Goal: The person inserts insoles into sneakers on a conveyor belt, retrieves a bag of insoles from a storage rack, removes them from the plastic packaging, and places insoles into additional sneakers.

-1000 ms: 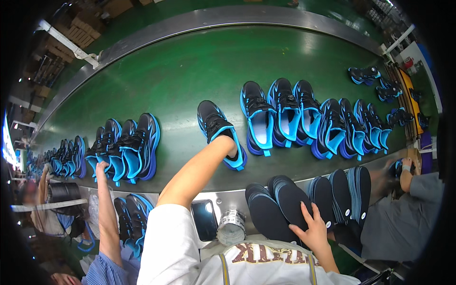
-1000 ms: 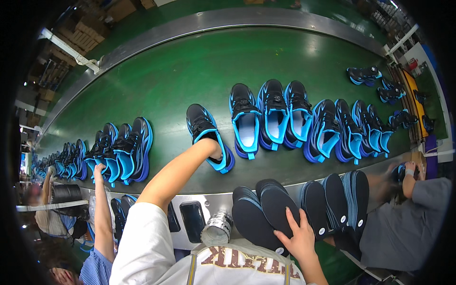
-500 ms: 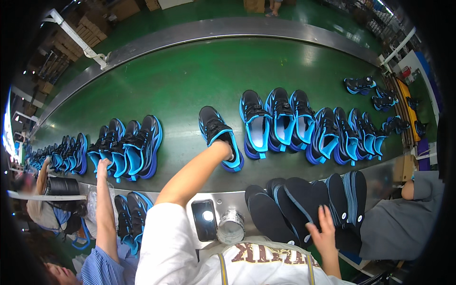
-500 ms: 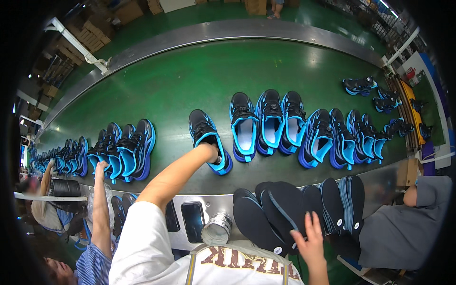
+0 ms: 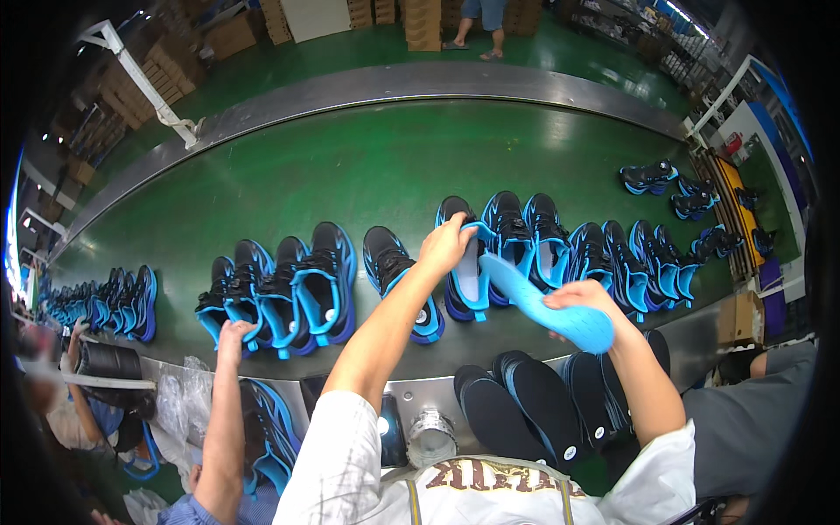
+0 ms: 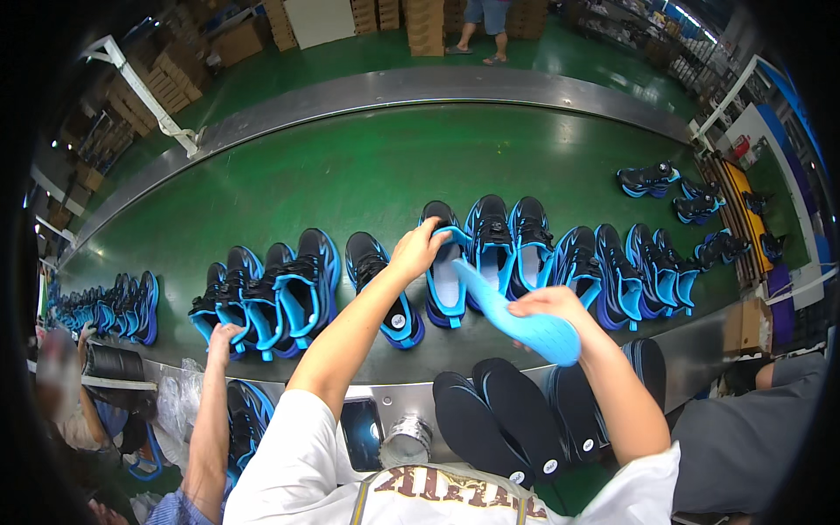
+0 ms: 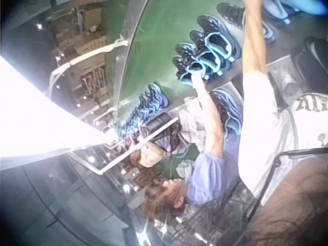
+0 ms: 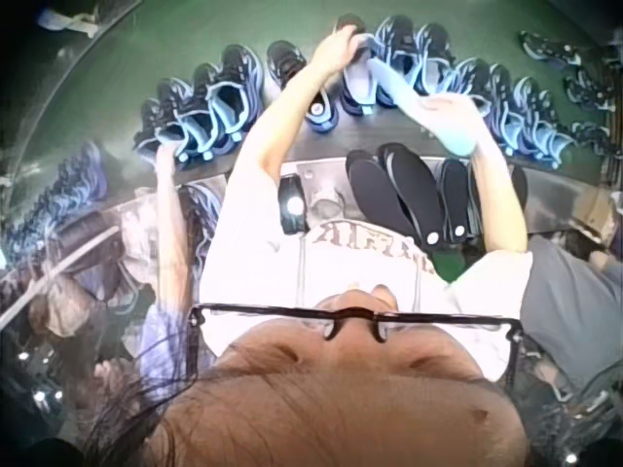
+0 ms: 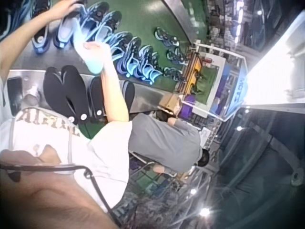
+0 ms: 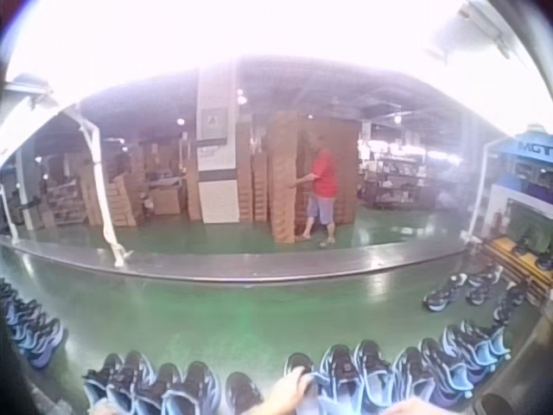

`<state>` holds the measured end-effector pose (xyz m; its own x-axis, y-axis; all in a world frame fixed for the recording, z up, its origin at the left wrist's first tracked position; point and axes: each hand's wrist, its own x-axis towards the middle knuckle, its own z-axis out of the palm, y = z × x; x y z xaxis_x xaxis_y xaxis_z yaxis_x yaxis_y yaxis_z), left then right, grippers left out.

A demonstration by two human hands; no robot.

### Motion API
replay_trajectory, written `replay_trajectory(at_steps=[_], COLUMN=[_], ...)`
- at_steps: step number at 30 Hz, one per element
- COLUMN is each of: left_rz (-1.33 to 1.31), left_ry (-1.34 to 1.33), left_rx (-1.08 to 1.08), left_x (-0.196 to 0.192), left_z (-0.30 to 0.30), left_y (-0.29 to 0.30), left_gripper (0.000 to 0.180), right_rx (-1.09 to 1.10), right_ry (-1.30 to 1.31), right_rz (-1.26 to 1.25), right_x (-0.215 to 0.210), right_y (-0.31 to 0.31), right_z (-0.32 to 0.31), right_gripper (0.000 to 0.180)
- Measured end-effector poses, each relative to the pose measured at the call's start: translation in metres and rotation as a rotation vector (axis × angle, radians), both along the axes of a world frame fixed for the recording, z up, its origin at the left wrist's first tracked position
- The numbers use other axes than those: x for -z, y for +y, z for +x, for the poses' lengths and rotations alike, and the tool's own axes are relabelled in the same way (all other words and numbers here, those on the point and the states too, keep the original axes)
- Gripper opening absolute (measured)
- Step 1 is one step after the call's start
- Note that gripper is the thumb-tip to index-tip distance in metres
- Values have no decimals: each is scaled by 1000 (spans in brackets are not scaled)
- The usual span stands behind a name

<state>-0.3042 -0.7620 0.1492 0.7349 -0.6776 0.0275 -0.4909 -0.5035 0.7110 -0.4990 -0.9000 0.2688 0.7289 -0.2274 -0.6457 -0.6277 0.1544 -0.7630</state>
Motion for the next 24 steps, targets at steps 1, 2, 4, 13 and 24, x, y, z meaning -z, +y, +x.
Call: replay_trajectory(at_steps=[1, 2, 4, 13, 24], left_rz=[92, 98, 69, 103, 74], left_ry=[83, 83, 77, 122, 196], left_rx=[-57, -49, -141, -17, -132], left_x=[-6, -4, 6, 5, 13], left_z=[-2, -3, -7, -19, -21], left_y=[-2, -4, -3, 21, 26], left_gripper=[38, 38, 41, 37, 38], right_rx=[-39, -102, -118, -726, -914], right_ry=[46, 48, 20, -183, 12], right_rz=[22, 77, 97, -1170, -1077], right_x=[7, 15, 51, 129, 108], right_y=[2, 3, 11, 66, 69], right_z=[11, 22, 34, 46, 49], right_gripper=[20, 21, 17, 16, 18])
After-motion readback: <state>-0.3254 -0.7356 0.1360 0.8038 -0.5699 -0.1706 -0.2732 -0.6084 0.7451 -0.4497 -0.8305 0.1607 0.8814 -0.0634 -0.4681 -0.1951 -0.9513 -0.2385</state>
